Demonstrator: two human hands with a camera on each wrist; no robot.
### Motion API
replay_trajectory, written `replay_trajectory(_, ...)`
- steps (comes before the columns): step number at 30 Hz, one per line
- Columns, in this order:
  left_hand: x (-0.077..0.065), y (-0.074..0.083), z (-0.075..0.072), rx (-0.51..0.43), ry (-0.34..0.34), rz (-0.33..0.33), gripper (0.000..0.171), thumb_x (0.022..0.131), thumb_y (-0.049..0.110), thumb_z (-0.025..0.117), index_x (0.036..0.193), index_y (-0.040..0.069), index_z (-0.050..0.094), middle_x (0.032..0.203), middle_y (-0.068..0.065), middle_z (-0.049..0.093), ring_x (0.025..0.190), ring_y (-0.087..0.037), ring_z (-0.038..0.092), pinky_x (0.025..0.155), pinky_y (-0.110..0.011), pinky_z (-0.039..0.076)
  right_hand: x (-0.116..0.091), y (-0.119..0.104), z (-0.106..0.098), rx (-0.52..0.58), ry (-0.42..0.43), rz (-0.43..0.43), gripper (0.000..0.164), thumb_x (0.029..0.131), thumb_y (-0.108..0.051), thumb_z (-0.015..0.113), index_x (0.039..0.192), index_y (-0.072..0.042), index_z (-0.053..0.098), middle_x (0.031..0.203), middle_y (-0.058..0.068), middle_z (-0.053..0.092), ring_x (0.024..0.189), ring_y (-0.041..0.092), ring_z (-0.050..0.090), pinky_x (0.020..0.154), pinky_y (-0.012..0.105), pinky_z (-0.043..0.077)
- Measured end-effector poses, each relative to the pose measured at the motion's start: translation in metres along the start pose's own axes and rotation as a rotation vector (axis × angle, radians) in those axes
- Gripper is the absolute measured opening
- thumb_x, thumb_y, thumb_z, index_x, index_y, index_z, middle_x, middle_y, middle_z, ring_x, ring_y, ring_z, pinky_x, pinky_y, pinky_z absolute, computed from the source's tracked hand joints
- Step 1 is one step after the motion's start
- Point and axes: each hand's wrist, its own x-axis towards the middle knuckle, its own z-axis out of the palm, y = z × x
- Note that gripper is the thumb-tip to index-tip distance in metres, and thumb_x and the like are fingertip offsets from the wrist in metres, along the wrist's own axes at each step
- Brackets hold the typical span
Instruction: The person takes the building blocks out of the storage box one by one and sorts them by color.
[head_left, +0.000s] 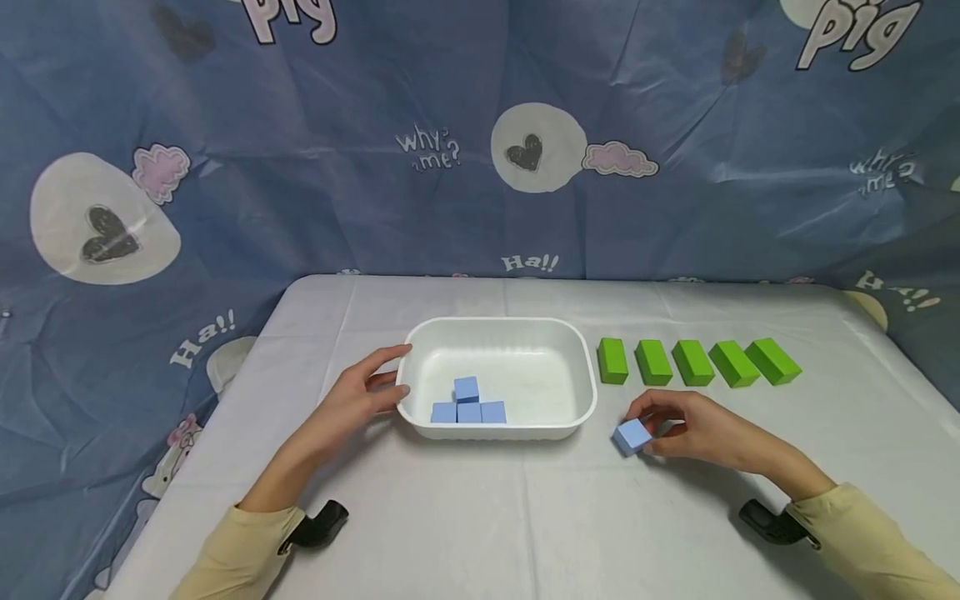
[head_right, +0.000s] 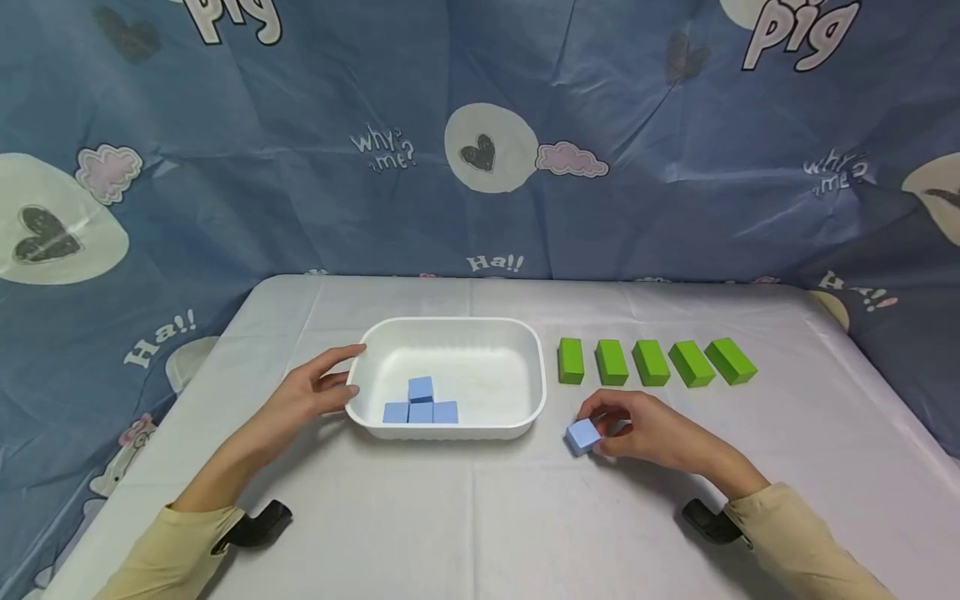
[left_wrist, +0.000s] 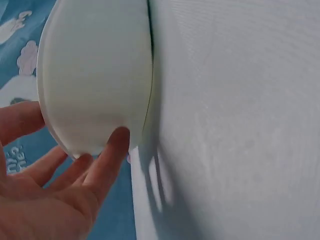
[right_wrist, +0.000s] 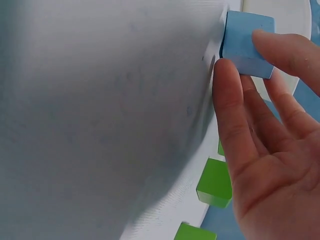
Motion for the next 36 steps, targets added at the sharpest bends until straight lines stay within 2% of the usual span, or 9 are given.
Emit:
replay_trajectory(2, 0.001, -0.002, -0.003, -0.06, -0.028, 0.005, 0.062, 0.093, 0.005, 0.062, 0.15, 0.009, 0.038, 0.145, -0.023, 0.044, 0.13, -0.034, 0.049, 0.088, -0.034, 0.053, 0.0, 0.0, 0.0, 0.0, -0.004, -0.003, 0.031, 0.086, -0.009, 0.076, 0.114, -0.013, 0.063, 0.107, 0.008, 0.062, 0.094, 0.019, 0.063, 0.077, 0.031, 0.056)
replay_trajectory(5, 0.001, -0.004, -0.007, -0.092, -0.048, 0.029, 0.063, 0.093, 0.006, 0.063, 0.151, 0.008, 0.038, 0.145, -0.024, 0.045, 0.128, -0.035, 0.05, 0.087, -0.035, 0.053, 0.001, 0.0, -0.002, 0.006, -0.009, 0.0, 0.031, 0.086, -0.008, 0.076, 0.114, -0.012, 0.062, 0.108, 0.008, 0.062, 0.094, 0.019, 0.063, 0.077, 0.032, 0.056)
replay_trajectory(9, 0.003, -0.004, -0.011, -0.102, -0.06, 0.054, 0.062, 0.094, 0.008, 0.063, 0.15, 0.007, 0.038, 0.148, -0.021, 0.041, 0.128, -0.035, 0.05, 0.088, -0.037, 0.053, 0.001, 0.0, -0.003, 0.012, -0.002, 0.005, 0.031, 0.086, -0.007, 0.075, 0.114, -0.013, 0.062, 0.109, 0.008, 0.063, 0.095, 0.02, 0.063, 0.078, 0.032, 0.056)
replay_trajectory(16, 0.004, -0.005, -0.012, -0.113, -0.062, 0.046, 0.061, 0.094, 0.007, 0.062, 0.15, 0.007, 0.038, 0.149, -0.021, 0.04, 0.127, -0.035, 0.051, 0.088, -0.039, 0.053, 0.001, -0.002, -0.003, 0.015, -0.003, 0.025, 0.032, 0.087, -0.009, 0.075, 0.116, -0.012, 0.062, 0.109, 0.009, 0.063, 0.096, 0.021, 0.064, 0.079, 0.032, 0.056)
replay_trajectory(19, 0.003, -0.005, -0.012, -0.121, -0.064, 0.042, 0.061, 0.095, 0.007, 0.062, 0.151, 0.008, 0.038, 0.149, -0.021, 0.039, 0.128, -0.034, 0.051, 0.088, -0.038, 0.053, 0.0, -0.007, -0.007, 0.011, -0.004, 0.039, 0.035, 0.088, -0.01, 0.075, 0.12, -0.009, 0.061, 0.113, 0.011, 0.062, 0.098, 0.022, 0.064, 0.08, 0.032, 0.055)
replay_trajectory(22, 0.003, -0.006, -0.012, -0.128, -0.069, 0.036, 0.061, 0.095, 0.007, 0.062, 0.151, 0.008, 0.038, 0.15, -0.02, 0.038, 0.128, -0.033, 0.051, 0.088, -0.038, 0.053, -0.001, -0.016, -0.015, -0.02, 0.031, 0.033, 0.036, 0.089, -0.011, 0.074, 0.122, -0.006, 0.06, 0.118, 0.013, 0.061, 0.101, 0.023, 0.064, 0.081, 0.031, 0.055)
replay_trajectory(26, 0.002, -0.007, -0.012, -0.13, -0.073, 0.037, 0.061, 0.094, 0.009, 0.063, 0.151, 0.009, 0.039, 0.151, -0.02, 0.037, 0.128, -0.033, 0.051, 0.089, -0.037, 0.053, 0.005, -0.031, -0.023, -0.076, 0.132, -0.037, 0.029, 0.092, -0.01, 0.07, 0.119, -0.009, 0.064, 0.117, 0.01, 0.063, 0.1, 0.021, 0.065, 0.081, 0.029, 0.055)
replay_trajectory(30, 0.003, -0.008, -0.012, -0.133, -0.079, 0.034, 0.062, 0.094, 0.009, 0.064, 0.151, 0.009, 0.038, 0.151, -0.02, 0.038, 0.127, -0.032, 0.052, 0.089, -0.037, 0.053, 0.017, -0.047, -0.022, -0.066, 0.209, -0.119, 0.022, 0.093, -0.006, 0.068, 0.114, -0.011, 0.067, 0.111, 0.004, 0.066, 0.095, 0.019, 0.065, 0.077, 0.031, 0.056)
replay_trajectory(36, 0.004, -0.01, -0.01, -0.157, -0.073, 0.021, 0.063, 0.093, 0.008, 0.065, 0.15, 0.008, 0.039, 0.152, -0.018, 0.036, 0.128, -0.033, 0.051, 0.088, -0.038, 0.054, 0.043, -0.065, -0.012, 0.003, 0.201, -0.16, 0.021, 0.093, -0.004, 0.066, 0.112, -0.011, 0.068, 0.111, 0.001, 0.066, 0.098, 0.023, 0.063, 0.076, 0.033, 0.056)
